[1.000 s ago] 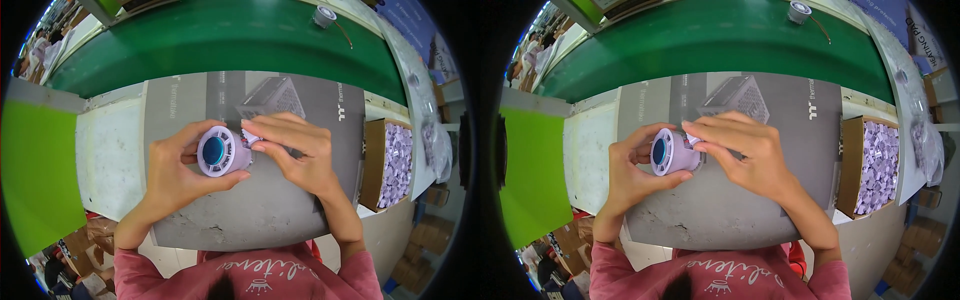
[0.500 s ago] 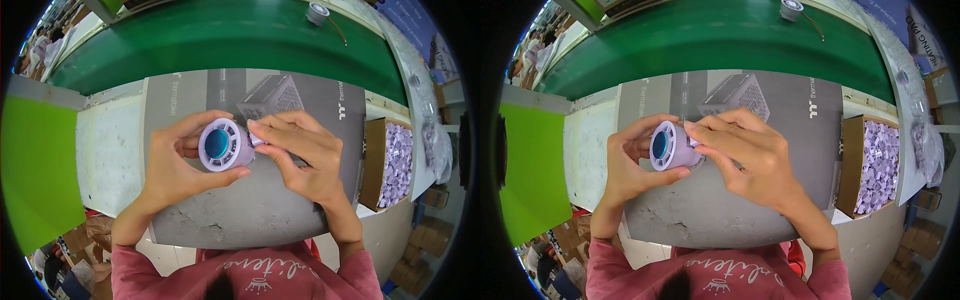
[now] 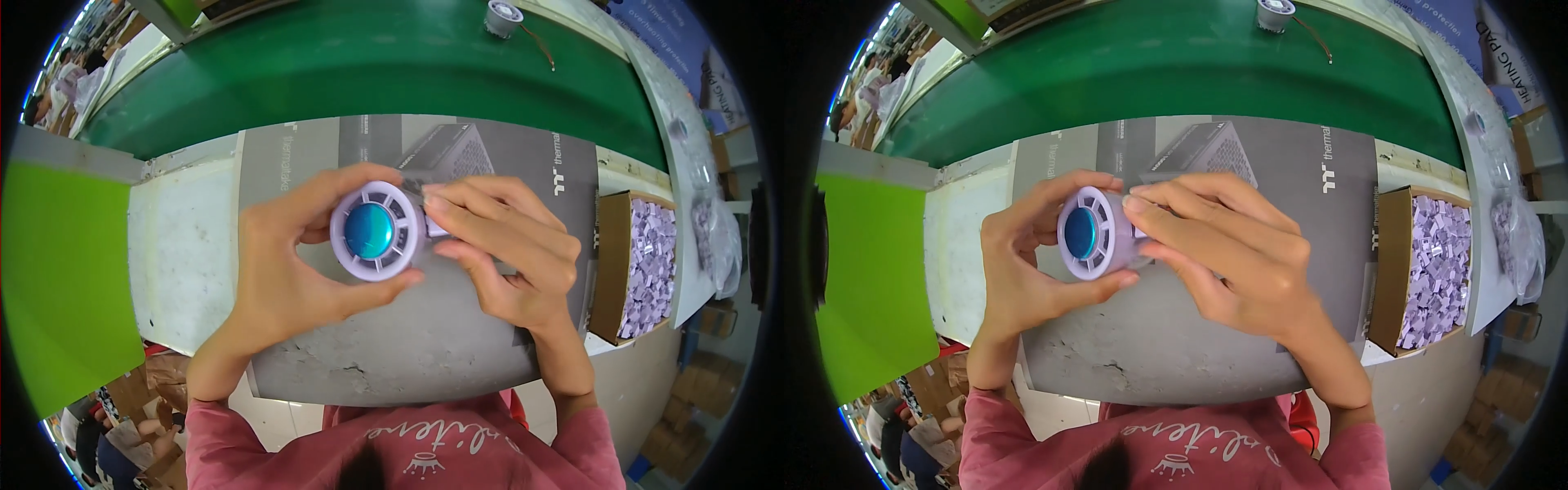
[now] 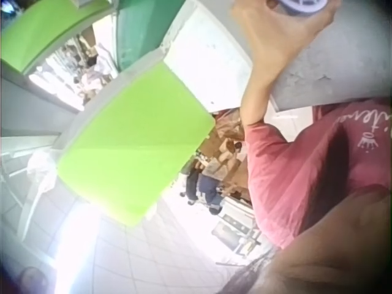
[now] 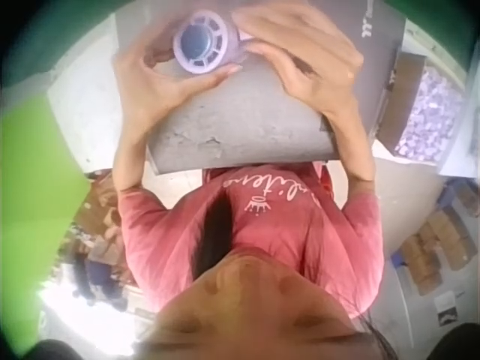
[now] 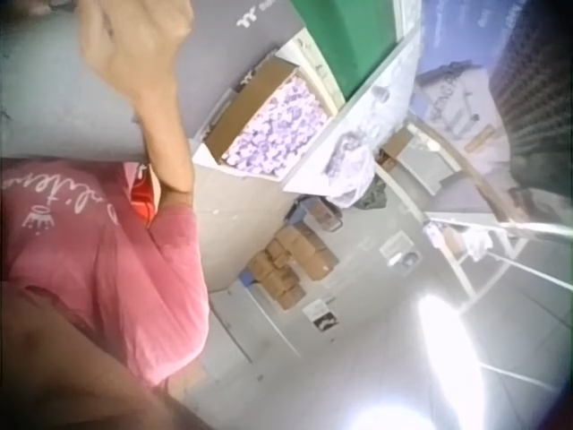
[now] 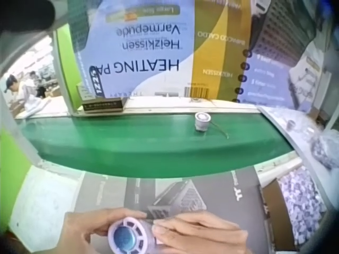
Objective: The person assembles small portable handheld fans by integrating fan casings, fan motors, circuit boards, wires, and plastic components. A wire-tucking tool is used to manage the wires during assembly.
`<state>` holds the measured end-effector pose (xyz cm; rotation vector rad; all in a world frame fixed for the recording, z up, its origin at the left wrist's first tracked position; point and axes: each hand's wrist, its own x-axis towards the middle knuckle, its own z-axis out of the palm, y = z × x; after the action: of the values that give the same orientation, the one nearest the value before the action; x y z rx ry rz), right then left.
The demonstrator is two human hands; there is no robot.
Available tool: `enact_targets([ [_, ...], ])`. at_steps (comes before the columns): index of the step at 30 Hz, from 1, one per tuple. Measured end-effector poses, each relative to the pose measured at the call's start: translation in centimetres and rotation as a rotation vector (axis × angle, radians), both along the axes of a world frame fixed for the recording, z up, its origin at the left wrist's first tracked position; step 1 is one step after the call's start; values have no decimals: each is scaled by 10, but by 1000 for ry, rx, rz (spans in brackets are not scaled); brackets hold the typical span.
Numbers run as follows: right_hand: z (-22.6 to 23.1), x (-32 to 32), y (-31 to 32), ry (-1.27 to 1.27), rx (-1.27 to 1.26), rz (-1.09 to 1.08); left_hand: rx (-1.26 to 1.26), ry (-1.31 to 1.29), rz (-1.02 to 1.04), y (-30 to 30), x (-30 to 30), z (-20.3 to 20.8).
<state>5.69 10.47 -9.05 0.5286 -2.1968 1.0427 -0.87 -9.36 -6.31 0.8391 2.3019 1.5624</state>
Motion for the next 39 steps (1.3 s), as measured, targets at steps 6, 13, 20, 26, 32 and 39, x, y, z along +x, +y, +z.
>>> enact_targets([
  [6,6,6,-3,44,-176,-30,66,20,-46,2,5,14],
  [13,18,8,2,41,-117,21,104,-75,-95,0,6,13],
  [20,7,4,-1,87,-68,-46,-46,229,-116,2,-3,10],
  [26,11,1,-6,117,-193,-54,223,26,-54,10,-4,12],
  [32,1,6,-3,-112,-411,102,530,8,-9,8,-1,-5],
  [39,1,4,-13,-333,-391,59,99,273,-80,-10,-7,-7],
])
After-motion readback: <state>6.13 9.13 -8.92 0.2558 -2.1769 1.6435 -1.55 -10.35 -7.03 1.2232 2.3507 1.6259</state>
